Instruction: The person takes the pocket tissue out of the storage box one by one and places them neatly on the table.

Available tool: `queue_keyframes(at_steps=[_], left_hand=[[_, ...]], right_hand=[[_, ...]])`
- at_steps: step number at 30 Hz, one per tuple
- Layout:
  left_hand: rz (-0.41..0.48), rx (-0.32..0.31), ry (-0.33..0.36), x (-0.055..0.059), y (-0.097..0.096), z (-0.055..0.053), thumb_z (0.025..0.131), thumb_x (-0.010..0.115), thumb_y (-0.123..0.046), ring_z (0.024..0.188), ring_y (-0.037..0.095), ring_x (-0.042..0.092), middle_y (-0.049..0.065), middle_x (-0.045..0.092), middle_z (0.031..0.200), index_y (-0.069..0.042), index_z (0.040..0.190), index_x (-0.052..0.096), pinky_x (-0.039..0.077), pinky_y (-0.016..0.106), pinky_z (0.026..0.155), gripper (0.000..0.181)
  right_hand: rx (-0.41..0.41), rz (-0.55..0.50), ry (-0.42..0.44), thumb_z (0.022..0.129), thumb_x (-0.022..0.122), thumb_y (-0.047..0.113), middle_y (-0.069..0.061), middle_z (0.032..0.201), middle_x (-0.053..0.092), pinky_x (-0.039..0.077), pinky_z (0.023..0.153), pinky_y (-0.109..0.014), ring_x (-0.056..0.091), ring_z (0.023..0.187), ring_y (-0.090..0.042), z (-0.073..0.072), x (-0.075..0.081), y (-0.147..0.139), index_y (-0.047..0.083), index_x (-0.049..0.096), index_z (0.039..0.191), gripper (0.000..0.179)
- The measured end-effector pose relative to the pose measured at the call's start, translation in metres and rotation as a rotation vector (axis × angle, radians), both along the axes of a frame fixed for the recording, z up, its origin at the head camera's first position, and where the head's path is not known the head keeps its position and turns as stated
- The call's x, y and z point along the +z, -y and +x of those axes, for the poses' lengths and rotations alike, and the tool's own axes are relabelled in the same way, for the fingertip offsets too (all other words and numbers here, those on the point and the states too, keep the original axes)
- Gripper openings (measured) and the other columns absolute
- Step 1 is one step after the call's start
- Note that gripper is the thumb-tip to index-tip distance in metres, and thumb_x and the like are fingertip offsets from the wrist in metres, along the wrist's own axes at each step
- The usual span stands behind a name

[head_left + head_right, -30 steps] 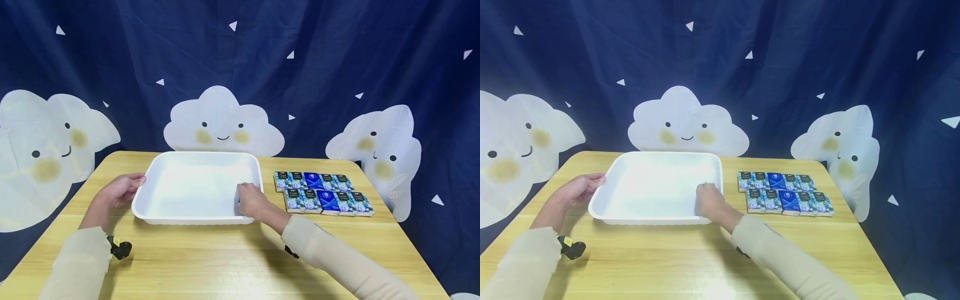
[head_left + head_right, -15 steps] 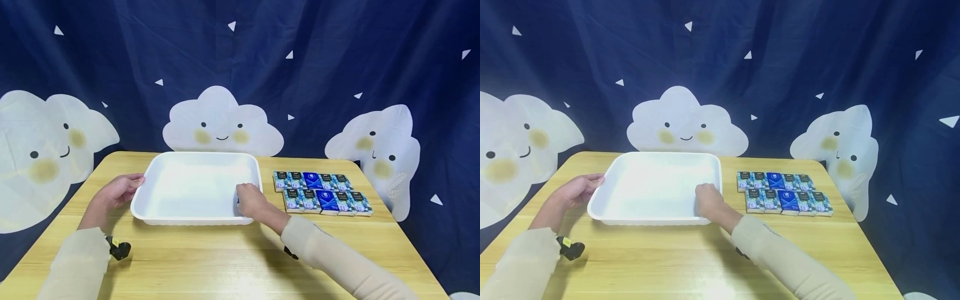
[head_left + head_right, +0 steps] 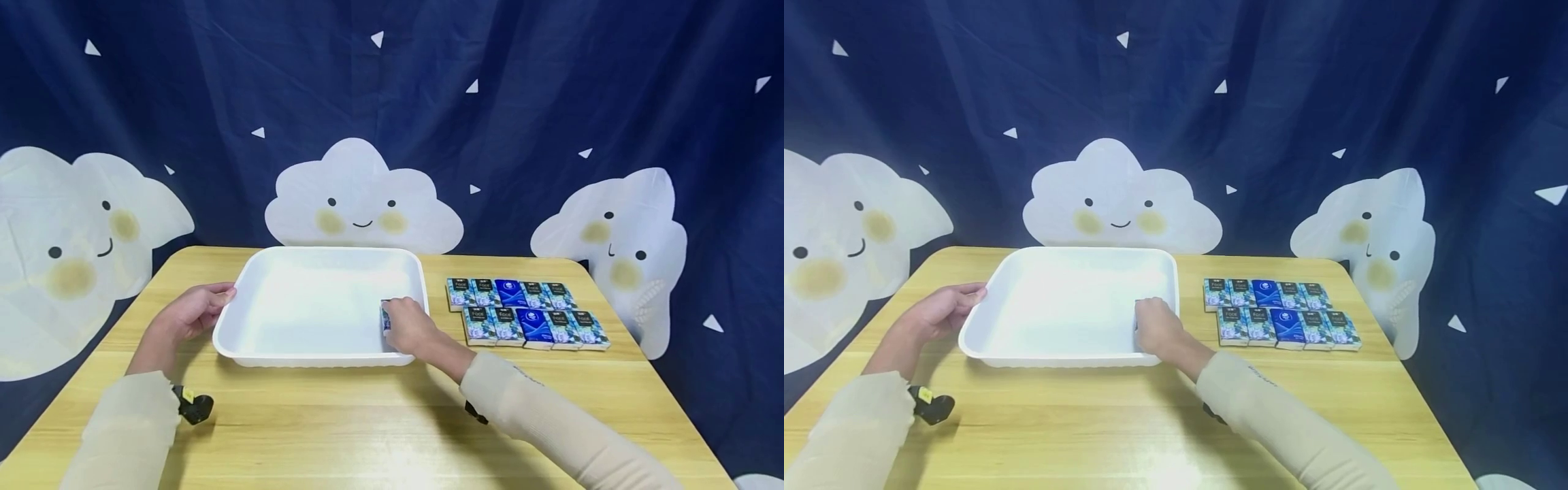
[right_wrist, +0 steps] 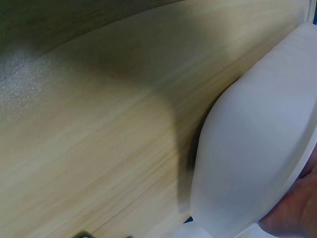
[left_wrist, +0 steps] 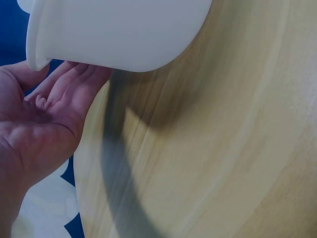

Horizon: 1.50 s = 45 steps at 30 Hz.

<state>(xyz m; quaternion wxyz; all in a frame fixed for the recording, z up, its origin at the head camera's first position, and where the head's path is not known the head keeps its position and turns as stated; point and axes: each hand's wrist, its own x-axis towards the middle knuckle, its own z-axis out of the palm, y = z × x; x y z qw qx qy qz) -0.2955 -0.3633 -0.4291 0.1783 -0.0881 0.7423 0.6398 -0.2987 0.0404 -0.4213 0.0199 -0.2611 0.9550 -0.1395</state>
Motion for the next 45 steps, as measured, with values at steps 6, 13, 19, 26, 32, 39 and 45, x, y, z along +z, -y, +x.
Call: queue_keyframes(at_steps=[6,13,19,26,32,39,45], left_hand=[[-0.004,-0.004,-0.002,0.001,-0.001,0.000,0.107,0.050,-0.026,0.084,-0.002,0.067,-0.018,0.071,0.091,0.006,0.159,0.012,0.059,0.019,0.078,0.072],[-0.006,-0.002,-0.006,0.002,-0.002,-0.001,0.107,0.051,-0.026,0.084,-0.002,0.068,-0.019,0.071,0.091,0.006,0.159,0.012,0.059,0.019,0.079,0.072],[-0.010,-0.007,-0.004,0.000,-0.002,-0.002,0.108,0.049,-0.025,0.086,-0.002,0.067,-0.018,0.069,0.093,0.005,0.160,0.012,0.059,0.019,0.080,0.071],[-0.020,-0.003,0.001,-0.001,0.000,0.000,0.108,0.048,-0.025,0.086,-0.002,0.066,-0.019,0.068,0.092,0.005,0.160,0.011,0.059,0.019,0.080,0.070],[-0.042,-0.009,0.004,0.000,0.000,0.000,0.108,0.047,-0.025,0.086,-0.001,0.066,-0.020,0.068,0.092,0.004,0.160,0.011,0.059,0.019,0.080,0.069],[-0.040,-0.009,0.014,-0.001,0.001,-0.002,0.108,0.048,-0.026,0.086,-0.002,0.066,-0.019,0.068,0.093,0.002,0.161,0.010,0.059,0.020,0.081,0.071],[-0.023,-0.005,0.006,-0.002,0.000,-0.002,0.108,0.050,-0.026,0.085,-0.002,0.067,-0.019,0.069,0.091,0.004,0.160,0.011,0.059,0.019,0.080,0.071]], right_hand=[[-0.009,-0.003,-0.010,0.081,0.071,-0.004,-0.012,0.092,0.072,0.054,0.070,-0.029,0.059,0.078,-0.019,0.001,0.000,0.000,-0.002,0.071,0.110,0.029],[-0.027,-0.027,0.002,0.080,0.070,-0.006,-0.017,0.108,0.074,0.060,0.084,-0.035,0.065,0.089,-0.021,0.000,-0.001,-0.001,-0.003,0.069,0.122,0.042],[-0.011,-0.045,-0.024,0.079,0.067,-0.008,-0.021,0.118,0.071,0.058,0.096,-0.041,0.069,0.106,-0.029,0.000,-0.001,-0.002,-0.005,0.065,0.129,0.050],[0.027,-0.121,-0.077,0.081,0.062,-0.012,-0.024,0.128,0.067,0.054,0.103,-0.045,0.064,0.120,-0.037,0.002,0.010,-0.006,-0.009,0.062,0.132,0.052],[0.013,-0.185,-0.123,0.083,0.066,-0.010,-0.023,0.135,0.063,0.054,0.103,-0.046,0.061,0.123,-0.039,0.002,0.026,-0.014,-0.007,0.060,0.136,0.053],[-0.022,-0.207,-0.153,0.084,0.067,-0.009,-0.023,0.141,0.059,0.054,0.103,-0.047,0.057,0.130,-0.041,0.000,0.045,-0.035,-0.005,0.057,0.140,0.057],[-0.080,-0.225,-0.169,0.087,0.067,-0.005,-0.024,0.139,0.060,0.057,0.098,-0.047,0.059,0.128,-0.040,-0.004,0.049,-0.062,-0.006,0.057,0.139,0.053]])
